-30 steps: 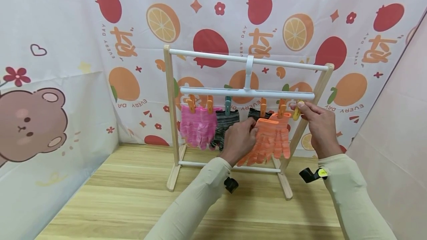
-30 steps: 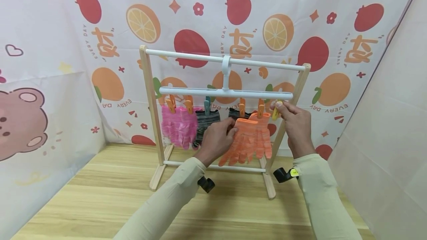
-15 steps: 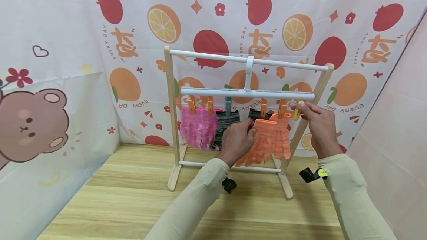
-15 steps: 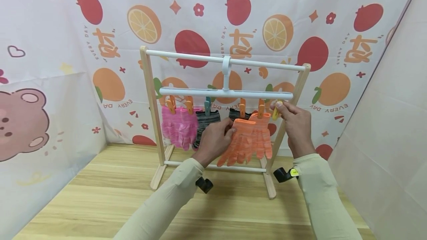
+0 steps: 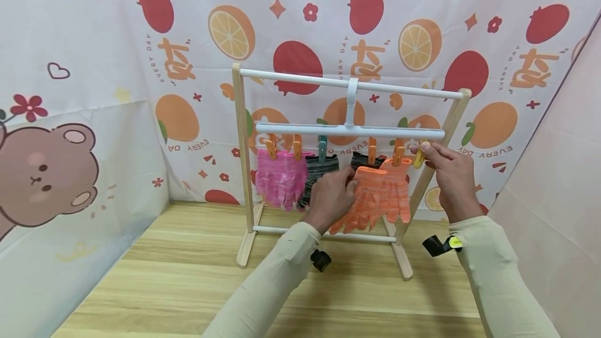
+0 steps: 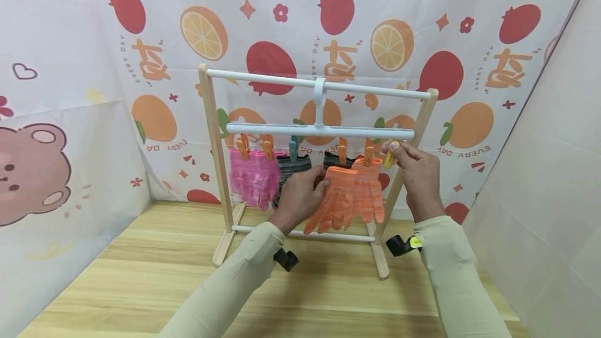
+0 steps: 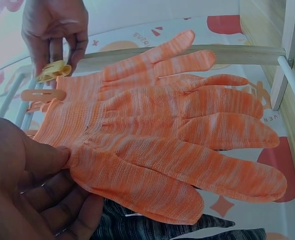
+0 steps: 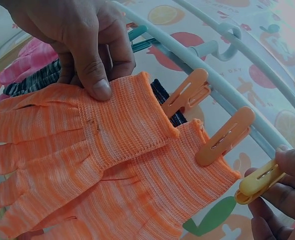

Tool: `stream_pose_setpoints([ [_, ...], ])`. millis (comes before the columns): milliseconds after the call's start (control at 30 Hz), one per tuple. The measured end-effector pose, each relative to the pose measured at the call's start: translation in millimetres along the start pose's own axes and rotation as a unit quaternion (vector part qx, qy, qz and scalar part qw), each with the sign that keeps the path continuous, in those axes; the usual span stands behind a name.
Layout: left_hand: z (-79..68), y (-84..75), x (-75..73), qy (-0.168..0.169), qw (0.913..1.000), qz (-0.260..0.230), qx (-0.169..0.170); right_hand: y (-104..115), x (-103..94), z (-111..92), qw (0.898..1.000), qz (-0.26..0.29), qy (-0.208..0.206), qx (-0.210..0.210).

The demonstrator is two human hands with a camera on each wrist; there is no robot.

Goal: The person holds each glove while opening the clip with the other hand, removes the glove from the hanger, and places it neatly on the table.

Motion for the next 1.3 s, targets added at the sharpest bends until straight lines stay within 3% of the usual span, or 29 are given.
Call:
stream_pose_setpoints([
  [467, -1.5, 4.2, -4.5, -0.005, 1.0000, -0.003, 0.002, 3.1, 1.3, -1.5, 1.000, 0.012, 0.003, -0.005],
  [833, -4.5, 4.0, -10.4, -0.005, 0.9999, -0.007, 0.009, 3.3, -0.4, -3.1, 0.999, -0.035, -0.005, -0.005],
  [967, -4.9, 4.4, -13.4, -0.004, 0.9999, -0.007, 0.009, 3.6, -1.1, -3.8, 1.000, -0.026, -0.005, 0.001],
  [1300, -9.5, 10.2, -15.9, 0.002, 0.9999, -0.011, -0.006, 1.7, -0.8, -5.1, 1.000, -0.024, -0.006, 0.003],
])
Point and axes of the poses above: each hand's wrist, its own z-axis towards the middle knuckle, its own x-axis out of the palm, y = z × x, the point moved 10 cm from there along z, towards the middle knuckle, and after that the axes turned 12 degrees about -y, right-handed, at the moved point
